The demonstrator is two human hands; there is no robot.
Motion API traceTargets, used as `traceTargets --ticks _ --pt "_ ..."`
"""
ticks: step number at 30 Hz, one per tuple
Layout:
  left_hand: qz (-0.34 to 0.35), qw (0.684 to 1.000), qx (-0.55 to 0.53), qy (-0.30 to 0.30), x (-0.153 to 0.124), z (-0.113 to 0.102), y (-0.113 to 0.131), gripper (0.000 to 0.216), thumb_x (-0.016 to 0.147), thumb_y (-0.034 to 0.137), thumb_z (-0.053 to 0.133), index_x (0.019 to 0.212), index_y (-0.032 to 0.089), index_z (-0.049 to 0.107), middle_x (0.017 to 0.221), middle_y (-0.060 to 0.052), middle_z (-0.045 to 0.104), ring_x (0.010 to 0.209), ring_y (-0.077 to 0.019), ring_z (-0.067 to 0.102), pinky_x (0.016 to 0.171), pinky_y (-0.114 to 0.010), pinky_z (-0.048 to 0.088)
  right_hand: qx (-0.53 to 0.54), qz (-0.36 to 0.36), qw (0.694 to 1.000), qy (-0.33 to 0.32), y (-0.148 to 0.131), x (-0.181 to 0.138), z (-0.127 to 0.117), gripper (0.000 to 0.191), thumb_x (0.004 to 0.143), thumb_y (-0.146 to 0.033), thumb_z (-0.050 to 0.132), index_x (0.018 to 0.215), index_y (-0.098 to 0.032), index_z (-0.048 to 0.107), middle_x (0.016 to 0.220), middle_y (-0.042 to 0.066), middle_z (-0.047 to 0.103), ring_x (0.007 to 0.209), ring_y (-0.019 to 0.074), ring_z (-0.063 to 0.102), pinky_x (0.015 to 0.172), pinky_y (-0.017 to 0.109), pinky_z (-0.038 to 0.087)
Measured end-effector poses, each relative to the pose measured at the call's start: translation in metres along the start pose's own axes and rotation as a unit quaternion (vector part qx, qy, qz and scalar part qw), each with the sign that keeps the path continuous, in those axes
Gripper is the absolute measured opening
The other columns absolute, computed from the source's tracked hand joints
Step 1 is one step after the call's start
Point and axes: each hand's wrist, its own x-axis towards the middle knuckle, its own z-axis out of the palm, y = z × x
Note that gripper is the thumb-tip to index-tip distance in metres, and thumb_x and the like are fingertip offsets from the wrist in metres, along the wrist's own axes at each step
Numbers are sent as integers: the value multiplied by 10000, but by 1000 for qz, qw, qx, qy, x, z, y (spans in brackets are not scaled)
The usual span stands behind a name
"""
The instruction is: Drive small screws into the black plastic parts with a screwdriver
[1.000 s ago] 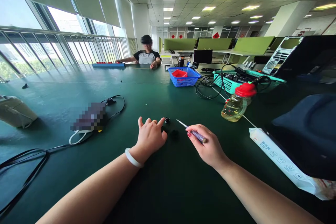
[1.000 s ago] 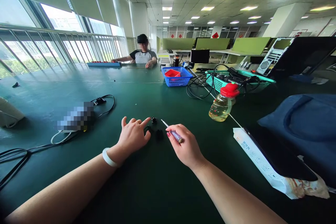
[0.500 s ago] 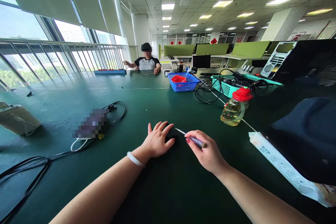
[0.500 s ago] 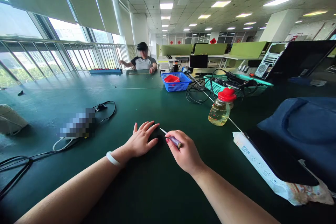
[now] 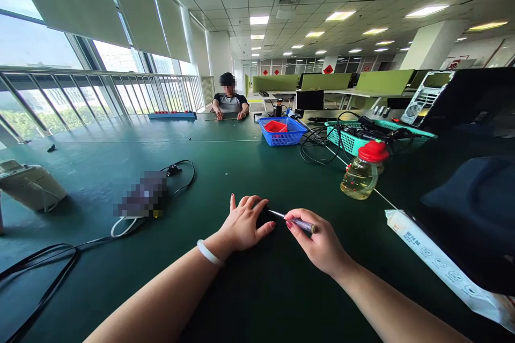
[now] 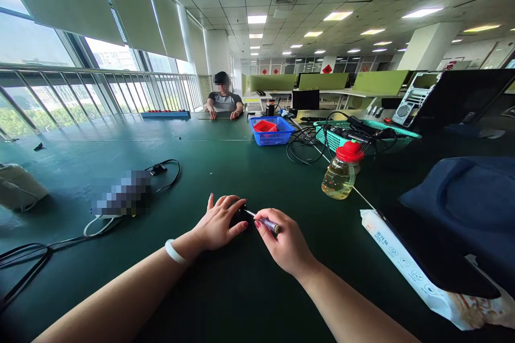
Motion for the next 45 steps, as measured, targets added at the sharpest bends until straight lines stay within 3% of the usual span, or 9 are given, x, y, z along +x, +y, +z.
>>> traceTargets --ticks 8,15,25,30,33,40,45 --pt "11 1000 -17 -5 0 1 1 696 895 670 467 1421 215 462 1406 -139 557 1368 -354 399 1135 -750 24 3 9 1000 -11 2 -2 0 124 962 -299 529 937 -238 635 879 30 702 771 172 669 697 276 530" --pt "-5 1000 -23 5 -1 5 -2 684 816 596 630 1368 217 488 1325 -111 626 1400 -372 361 1139 -731 -82 5 23 1000 -20 1 -1 0 143 965 -306 523 918 -235 638 867 20 695 759 160 658 689 258 515" --pt "-15 1000 -19 -20 -2 9 -4 740 829 650 580 1405 206 445 1410 -129 565 1431 -394 321 1116 -761 -97 2 22 1000 -21 1 -1 0 142 964 -306 521 920 -236 636 849 4 688 731 143 646 672 238 498" --pt "-8 997 -42 -61 -2 9 -6 878 834 651 580 1523 197 282 1538 -158 418 1459 -403 273 1156 -713 140 3 14 1000 -15 3 0 1 133 962 -291 525 917 -232 635 855 4 691 759 143 655 701 234 500" --pt "17 996 -55 -69 -2 9 -7 856 849 647 569 1523 196 293 1573 -154 359 1476 -398 238 1171 -639 229 7 9 1000 -13 2 -1 0 139 963 -283 521 902 -227 632 828 3 684 720 138 644 671 229 494" --pt "117 989 -88 -24 0 7 -7 511 889 544 590 1242 175 566 1393 -149 551 1374 -301 434 1131 -479 396 30 -37 998 40 -5 -2 -5 129 949 -242 537 851 -214 617 724 -13 641 605 110 591 578 205 461" --pt "126 986 -109 -15 1 4 -4 353 874 428 643 1123 182 596 1215 -114 635 1173 -253 580 1022 -407 496 42 -66 995 70 -8 -4 -7 129 949 -217 526 845 -210 602 673 -24 593 538 96 532 515 200 429"
